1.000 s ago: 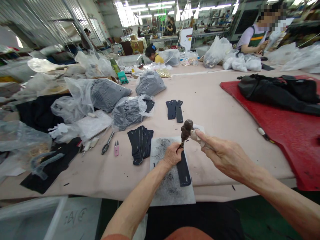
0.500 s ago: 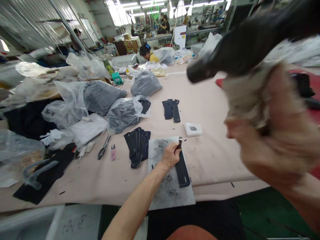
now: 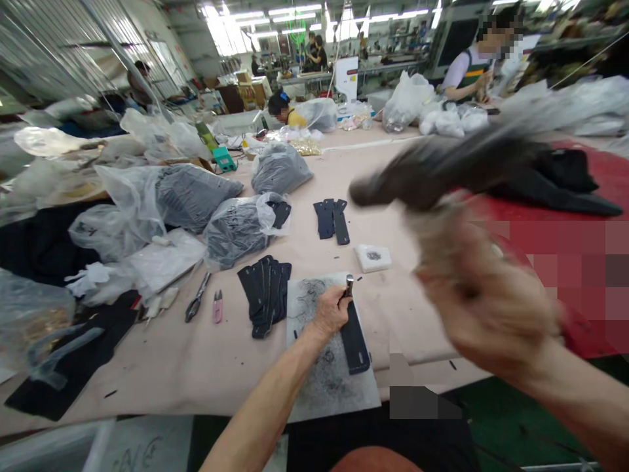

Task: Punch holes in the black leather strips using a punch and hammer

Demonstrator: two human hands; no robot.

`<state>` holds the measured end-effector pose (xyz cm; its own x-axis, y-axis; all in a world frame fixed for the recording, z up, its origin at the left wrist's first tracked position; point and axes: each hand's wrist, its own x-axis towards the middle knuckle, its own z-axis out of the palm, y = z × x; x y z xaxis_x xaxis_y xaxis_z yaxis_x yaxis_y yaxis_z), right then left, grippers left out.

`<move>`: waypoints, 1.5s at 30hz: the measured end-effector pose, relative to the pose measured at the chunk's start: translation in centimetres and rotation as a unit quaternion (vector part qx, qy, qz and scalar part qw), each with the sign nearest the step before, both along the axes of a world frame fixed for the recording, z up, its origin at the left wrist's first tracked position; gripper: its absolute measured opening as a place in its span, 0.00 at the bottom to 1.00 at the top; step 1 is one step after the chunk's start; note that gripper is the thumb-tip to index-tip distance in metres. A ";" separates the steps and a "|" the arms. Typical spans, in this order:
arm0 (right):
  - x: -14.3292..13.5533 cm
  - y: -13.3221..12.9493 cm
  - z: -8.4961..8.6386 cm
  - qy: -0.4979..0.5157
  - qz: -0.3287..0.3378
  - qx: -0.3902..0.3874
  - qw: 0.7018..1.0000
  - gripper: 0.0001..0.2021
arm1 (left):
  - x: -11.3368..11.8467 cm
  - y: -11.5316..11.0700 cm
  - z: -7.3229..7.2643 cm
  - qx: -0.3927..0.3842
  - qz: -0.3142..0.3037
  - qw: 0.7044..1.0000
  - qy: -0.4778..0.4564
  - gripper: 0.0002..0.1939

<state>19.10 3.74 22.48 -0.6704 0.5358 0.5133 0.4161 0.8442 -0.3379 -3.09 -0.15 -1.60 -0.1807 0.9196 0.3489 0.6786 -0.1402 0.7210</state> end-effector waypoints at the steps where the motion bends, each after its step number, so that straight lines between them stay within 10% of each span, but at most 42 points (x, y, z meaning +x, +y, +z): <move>1: -0.1 0.1 -0.9 -0.024 0.012 -0.004 1.000 0.28 | 0.0 0.0 0.0 0.001 -0.002 1.000 0.001 0.04; 5: -0.4 1.0 -0.5 -0.127 0.023 -0.025 0.991 0.27 | 0.0 0.0 0.1 -0.006 0.005 1.000 -0.003 0.04; 10: -1.2 0.4 2.5 0.113 -0.121 0.068 0.984 0.33 | 0.1 0.0 0.2 -0.008 -0.002 1.000 -0.011 0.05; 15: -0.6 0.2 -1.6 -0.070 0.026 -0.019 0.997 0.31 | 0.1 0.0 0.0 -0.013 0.001 1.000 -0.010 0.04; 19: 1.0 1.4 -5.1 -0.057 -0.039 -0.211 0.975 0.27 | 0.0 0.0 0.1 -0.019 0.004 1.000 -0.021 0.05; 24: 2.4 2.5 -13.7 0.073 -0.143 -0.496 0.853 0.35 | 0.0 -0.2 0.7 -0.031 -0.002 0.999 -0.033 0.05; 28: 2.1 2.4 -19.1 -0.054 -0.219 -0.389 0.893 0.27 | 0.1 -0.3 1.0 -0.042 0.003 0.999 -0.030 0.05; 32: -1.2 0.9 -18.9 -0.140 -0.237 -0.214 0.937 0.19 | 0.1 -0.3 1.0 -0.058 0.015 0.998 -0.022 0.04; 39: -7.5 -3.2 -19.6 -0.150 -0.225 -0.389 0.881 0.18 | 0.2 -0.3 1.2 -0.080 0.044 0.994 -0.052 0.04; 45: -7.3 -3.4 -20.3 -0.155 -0.246 -0.391 0.873 0.15 | -1.8 0.9 2.0 -0.060 0.201 0.930 -0.302 0.12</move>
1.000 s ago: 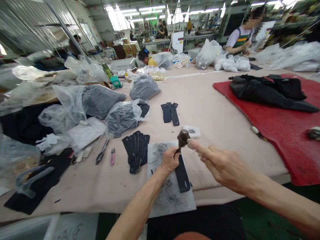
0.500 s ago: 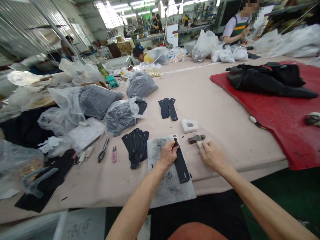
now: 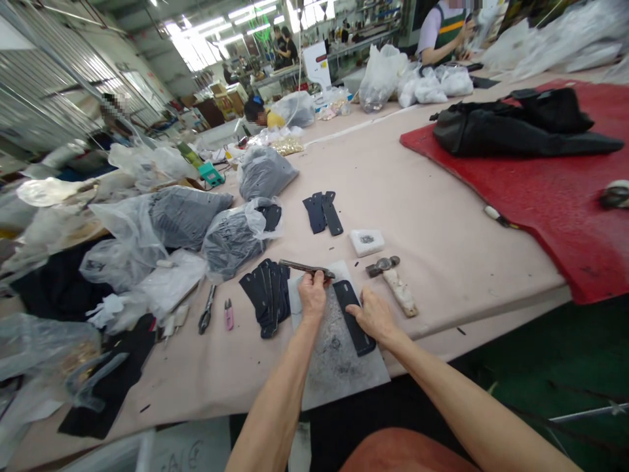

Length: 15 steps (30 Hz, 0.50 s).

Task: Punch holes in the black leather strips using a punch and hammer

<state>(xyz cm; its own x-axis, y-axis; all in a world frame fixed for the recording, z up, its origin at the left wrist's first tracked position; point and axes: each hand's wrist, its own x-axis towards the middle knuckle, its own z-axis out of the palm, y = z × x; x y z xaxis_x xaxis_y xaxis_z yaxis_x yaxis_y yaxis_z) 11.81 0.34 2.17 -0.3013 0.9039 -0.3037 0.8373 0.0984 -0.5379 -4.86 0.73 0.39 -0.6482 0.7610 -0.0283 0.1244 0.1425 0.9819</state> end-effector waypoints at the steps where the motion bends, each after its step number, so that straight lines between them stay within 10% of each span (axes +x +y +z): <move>1: 0.1 0.1 0.0 0.002 -0.004 -0.002 1.000 0.15 | -0.5 -0.1 0.3 0.002 0.005 1.000 -0.013 0.12; 8: 1.0 1.3 -1.0 0.069 -0.006 -0.023 0.997 0.08 | -1.4 -3.8 1.3 -0.095 -0.052 0.987 0.120 0.12; 15: 2.0 1.4 -2.7 0.189 -0.016 -0.049 0.981 0.10 | -0.3 -5.4 0.6 -0.071 -0.019 0.997 -0.025 0.13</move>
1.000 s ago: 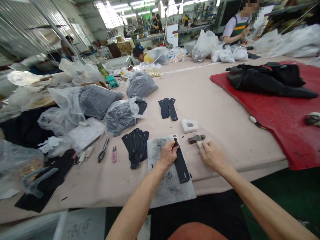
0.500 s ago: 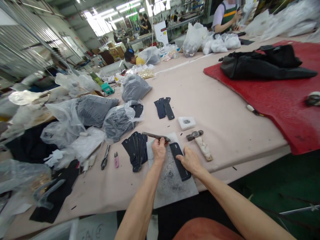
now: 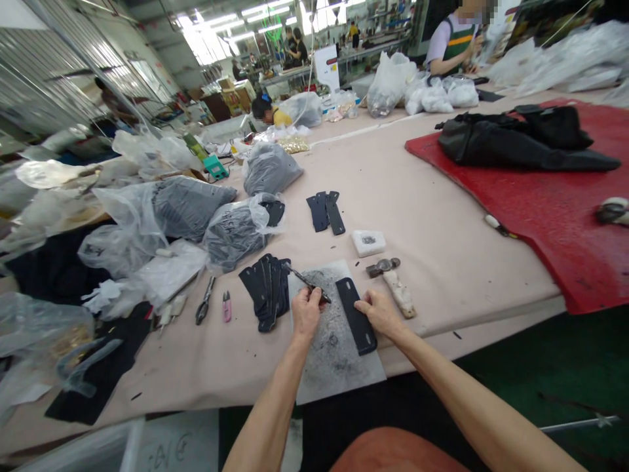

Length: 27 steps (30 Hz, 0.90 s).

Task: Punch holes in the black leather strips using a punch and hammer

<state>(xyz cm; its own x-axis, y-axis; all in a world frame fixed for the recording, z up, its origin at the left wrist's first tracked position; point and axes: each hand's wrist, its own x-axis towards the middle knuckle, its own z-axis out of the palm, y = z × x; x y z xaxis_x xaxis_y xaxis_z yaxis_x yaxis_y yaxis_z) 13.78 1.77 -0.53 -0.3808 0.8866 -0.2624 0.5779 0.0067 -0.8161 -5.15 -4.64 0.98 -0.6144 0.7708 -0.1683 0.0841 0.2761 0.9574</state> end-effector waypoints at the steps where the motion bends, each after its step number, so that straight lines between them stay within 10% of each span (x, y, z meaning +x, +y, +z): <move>1: -0.1 0.1 -0.2 0.014 -0.009 -0.001 1.000 0.10 | 0.1 -0.1 0.0 0.018 0.012 1.000 -0.015 0.14; 11: -2.4 2.6 0.8 0.034 -0.055 0.088 0.994 0.05 | 1.5 -0.6 -0.7 0.074 -0.032 0.997 0.015 0.12; 18: 2.5 -2.5 -0.5 0.061 0.050 0.138 0.987 0.23 | 2.7 -2.0 -0.2 0.068 -0.109 0.990 0.065 0.11; 27: 1.0 -3.2 -0.7 0.020 0.020 0.187 0.982 0.13 | 3.8 -1.3 -0.2 0.082 -0.137 0.982 0.097 0.10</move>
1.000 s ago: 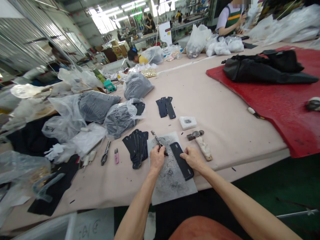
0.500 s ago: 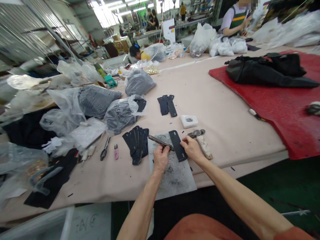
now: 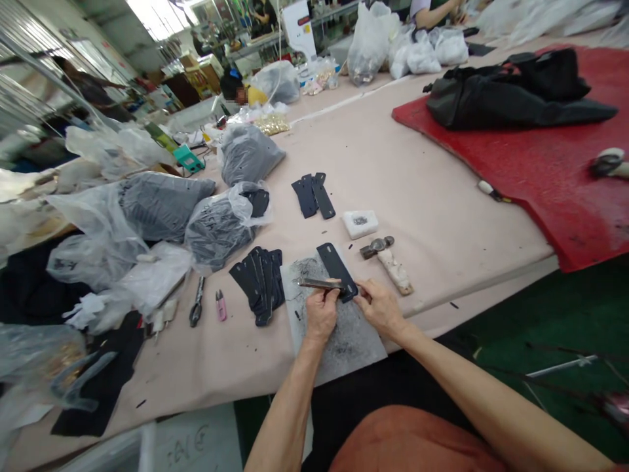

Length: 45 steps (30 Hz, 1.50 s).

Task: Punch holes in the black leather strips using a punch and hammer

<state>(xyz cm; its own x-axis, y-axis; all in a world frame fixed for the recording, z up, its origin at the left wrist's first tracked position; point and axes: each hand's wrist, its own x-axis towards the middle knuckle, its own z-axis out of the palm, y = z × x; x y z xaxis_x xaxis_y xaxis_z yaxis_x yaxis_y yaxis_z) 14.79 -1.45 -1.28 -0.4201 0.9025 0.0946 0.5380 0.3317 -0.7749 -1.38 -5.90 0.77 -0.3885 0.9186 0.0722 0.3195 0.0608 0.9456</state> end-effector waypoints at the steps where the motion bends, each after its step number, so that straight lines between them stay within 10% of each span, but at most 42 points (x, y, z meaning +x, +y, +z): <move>1: -0.2 0.1 -0.1 -0.006 -0.008 0.004 1.000 0.14 | -0.1 0.1 0.0 0.000 0.001 1.000 0.004 0.10; 45: -1.0 -0.5 -1.3 0.006 -0.037 0.044 0.998 0.12 | 0.2 0.9 -1.1 -0.002 -0.018 0.986 0.166 0.12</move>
